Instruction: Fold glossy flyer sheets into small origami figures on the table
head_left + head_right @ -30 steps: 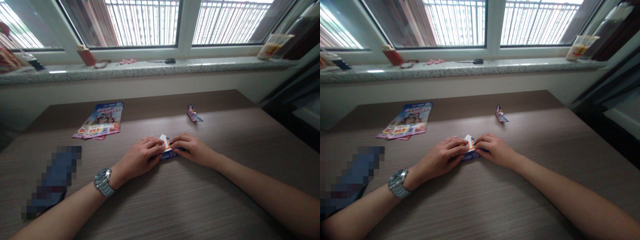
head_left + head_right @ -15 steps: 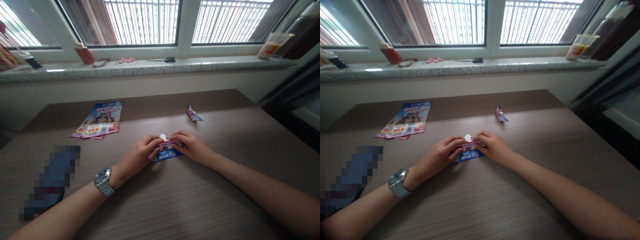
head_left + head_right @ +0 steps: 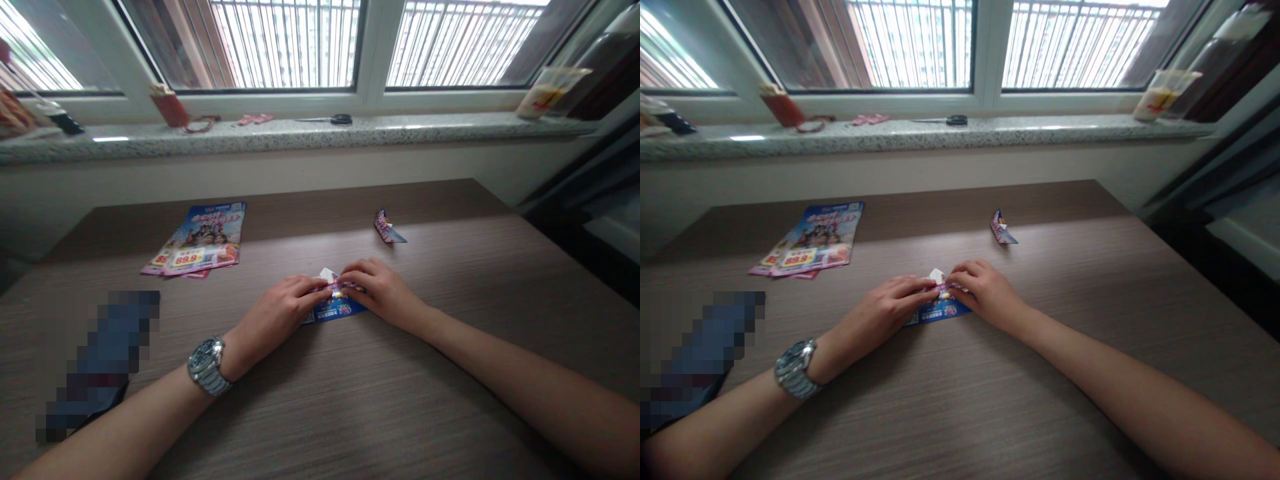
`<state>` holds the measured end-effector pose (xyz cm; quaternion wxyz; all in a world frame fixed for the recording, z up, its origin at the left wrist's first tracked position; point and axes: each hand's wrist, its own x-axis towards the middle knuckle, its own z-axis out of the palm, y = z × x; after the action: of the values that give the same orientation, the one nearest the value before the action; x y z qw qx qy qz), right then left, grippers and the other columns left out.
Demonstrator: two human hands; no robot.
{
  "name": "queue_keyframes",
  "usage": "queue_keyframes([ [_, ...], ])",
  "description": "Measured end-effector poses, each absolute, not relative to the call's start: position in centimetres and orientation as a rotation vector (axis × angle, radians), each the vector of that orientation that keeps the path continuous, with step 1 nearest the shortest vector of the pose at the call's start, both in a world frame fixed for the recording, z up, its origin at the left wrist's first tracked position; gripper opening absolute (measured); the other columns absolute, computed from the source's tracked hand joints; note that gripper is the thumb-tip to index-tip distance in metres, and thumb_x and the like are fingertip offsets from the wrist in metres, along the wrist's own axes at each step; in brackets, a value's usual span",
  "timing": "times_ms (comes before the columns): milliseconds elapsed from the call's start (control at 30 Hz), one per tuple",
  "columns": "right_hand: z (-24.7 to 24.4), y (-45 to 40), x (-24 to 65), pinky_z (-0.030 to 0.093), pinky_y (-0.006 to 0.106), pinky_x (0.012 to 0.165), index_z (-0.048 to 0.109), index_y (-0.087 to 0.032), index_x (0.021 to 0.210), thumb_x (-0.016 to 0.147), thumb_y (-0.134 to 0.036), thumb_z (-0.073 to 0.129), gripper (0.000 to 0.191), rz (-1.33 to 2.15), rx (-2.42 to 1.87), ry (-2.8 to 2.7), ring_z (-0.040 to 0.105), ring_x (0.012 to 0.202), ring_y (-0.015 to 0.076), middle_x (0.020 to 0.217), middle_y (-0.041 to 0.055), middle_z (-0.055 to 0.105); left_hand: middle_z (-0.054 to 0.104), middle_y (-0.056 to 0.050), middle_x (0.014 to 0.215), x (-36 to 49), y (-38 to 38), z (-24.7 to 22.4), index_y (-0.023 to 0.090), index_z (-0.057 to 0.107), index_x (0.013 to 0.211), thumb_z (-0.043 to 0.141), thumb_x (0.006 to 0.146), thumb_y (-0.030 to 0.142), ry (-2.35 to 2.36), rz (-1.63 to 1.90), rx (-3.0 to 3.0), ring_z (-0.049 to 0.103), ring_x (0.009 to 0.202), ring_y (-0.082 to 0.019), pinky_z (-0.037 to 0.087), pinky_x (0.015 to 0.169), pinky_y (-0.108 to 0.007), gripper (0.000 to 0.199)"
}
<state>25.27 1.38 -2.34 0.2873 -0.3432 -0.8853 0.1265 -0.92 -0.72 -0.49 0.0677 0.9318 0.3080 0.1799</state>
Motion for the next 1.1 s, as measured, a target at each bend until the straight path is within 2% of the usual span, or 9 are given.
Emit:
queue_keyframes([
  [267, -2.1, 0.7, 25.7, 0.052, 0.047, 0.103, 0.067, -0.024, 0.130, 0.104, -0.032, 0.057, 0.030, 0.242, -0.765, -2.528, 0.063, 0.121, 0.0268, 0.134, 0.0090, 0.069, 0.064, -0.009, 0.137, -1.0, -0.8, -0.7, 0.025, 0.059, 0.139, 0.058, 0.101, 0.014, 0.976, 0.446, 2.873, 0.064, 0.117, -0.026, 0.054, 0.102, -0.046, 0.040],
  [567, -2.1, 0.4, 25.8, 0.052, 0.048, 0.105, 0.066, -0.026, 0.134, 0.102, -0.031, 0.059, 0.033, 0.250, -0.766, -2.548, 0.064, 0.126, 0.0268, 0.135, 0.0089, 0.070, 0.064, -0.011, 0.139, -1.3, -1.1, -0.8, 0.023, 0.057, 0.142, 0.054, 0.102, 0.012, 0.929, 0.457, 2.966, 0.063, 0.124, -0.027, 0.053, 0.105, -0.048, 0.041],
  [800, -2.0, 0.3, 26.0, 0.051, 0.048, 0.108, 0.062, -0.025, 0.140, 0.104, -0.033, 0.057, 0.037, 0.227, -0.775, -2.586, 0.062, 0.129, 0.0268, 0.141, 0.0079, 0.066, 0.064, -0.014, 0.140, -0.8, -1.8, -0.3, 0.016, 0.059, 0.140, 0.051, 0.104, 0.025, 0.952, 0.480, 2.976, 0.062, 0.127, -0.030, 0.055, 0.106, -0.049, 0.038],
  [1100, -2.1, 0.4, 26.4, 0.048, 0.047, 0.112, 0.058, -0.024, 0.144, 0.105, -0.034, 0.055, 0.041, 0.167, -0.711, -2.661, 0.058, 0.134, 0.0265, 0.147, 0.0080, 0.062, 0.060, -0.016, 0.144, -1.0, -1.8, -0.7, 0.013, 0.056, 0.142, 0.047, 0.106, 0.020, 0.935, 0.424, 3.014, 0.059, 0.131, -0.030, 0.054, 0.108, -0.047, 0.038],
])
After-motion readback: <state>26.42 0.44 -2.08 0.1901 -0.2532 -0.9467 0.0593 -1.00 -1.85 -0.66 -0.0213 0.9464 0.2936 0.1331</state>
